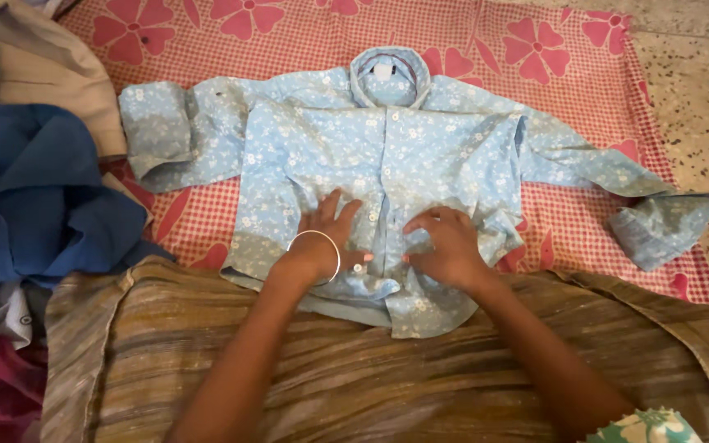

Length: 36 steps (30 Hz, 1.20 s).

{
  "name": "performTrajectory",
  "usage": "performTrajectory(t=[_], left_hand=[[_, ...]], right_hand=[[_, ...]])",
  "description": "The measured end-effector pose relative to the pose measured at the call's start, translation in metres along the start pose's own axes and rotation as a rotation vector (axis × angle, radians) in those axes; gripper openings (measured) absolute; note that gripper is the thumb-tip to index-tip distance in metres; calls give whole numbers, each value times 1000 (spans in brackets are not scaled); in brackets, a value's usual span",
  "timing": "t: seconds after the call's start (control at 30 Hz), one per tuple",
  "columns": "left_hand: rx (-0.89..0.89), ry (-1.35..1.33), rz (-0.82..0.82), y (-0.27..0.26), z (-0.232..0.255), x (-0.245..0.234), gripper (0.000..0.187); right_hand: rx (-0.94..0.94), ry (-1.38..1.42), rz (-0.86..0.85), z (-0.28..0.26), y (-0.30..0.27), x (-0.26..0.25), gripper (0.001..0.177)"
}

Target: The person buttons a blue floral shirt on a mat by hand. They align the front panels and collar, then fasten the buttons along the front and at the cuffs.

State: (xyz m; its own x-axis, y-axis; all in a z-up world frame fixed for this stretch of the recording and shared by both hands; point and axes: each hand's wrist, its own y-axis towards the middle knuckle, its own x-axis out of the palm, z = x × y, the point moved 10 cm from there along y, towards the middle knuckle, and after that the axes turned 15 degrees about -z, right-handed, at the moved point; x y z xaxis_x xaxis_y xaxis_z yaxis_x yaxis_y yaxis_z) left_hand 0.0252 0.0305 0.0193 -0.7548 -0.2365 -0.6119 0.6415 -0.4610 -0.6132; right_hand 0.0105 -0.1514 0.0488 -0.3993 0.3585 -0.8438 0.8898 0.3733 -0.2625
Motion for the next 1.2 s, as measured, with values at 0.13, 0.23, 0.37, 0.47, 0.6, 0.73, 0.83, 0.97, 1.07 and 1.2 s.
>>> performTrajectory(t=[0.13,0.23,0.37,0.47,0.6,0.73,0.83,0.97,1.07,1.2], left_hand=[[1,5,0,-9,-8,3,100],[4,35,67,-6,-1,-3,83],[96,22,317,-8,20,-25,30],[74,23,394,-6,21,-30,9],[11,52,408,10,20,-25,9],[92,3,474,15,23,-25,16],[63,-57,419,18,20,-23,19],[39,-71,397,16,20,-25,15],[45,-140,435,15,17,-27,12],[85,-242,525,16,9,-29,8]], right_hand=[[49,-14,11,-8,-4,-2,47],[89,-17,33,-10,1,-7,39],[44,-14,158,-19,7,-16,31],[52,-6,219,-23,12,-18,26],[132,-78,292,-30,16,-22,35],[177,-111,262,-34,25,-22,35],[156,-102,261,-35,29,-22,30],[154,-108,243,-29,29,-19,19],[140,-53,258,-24,30,-18,13],[93,169,202,-15,37,-16,14]])
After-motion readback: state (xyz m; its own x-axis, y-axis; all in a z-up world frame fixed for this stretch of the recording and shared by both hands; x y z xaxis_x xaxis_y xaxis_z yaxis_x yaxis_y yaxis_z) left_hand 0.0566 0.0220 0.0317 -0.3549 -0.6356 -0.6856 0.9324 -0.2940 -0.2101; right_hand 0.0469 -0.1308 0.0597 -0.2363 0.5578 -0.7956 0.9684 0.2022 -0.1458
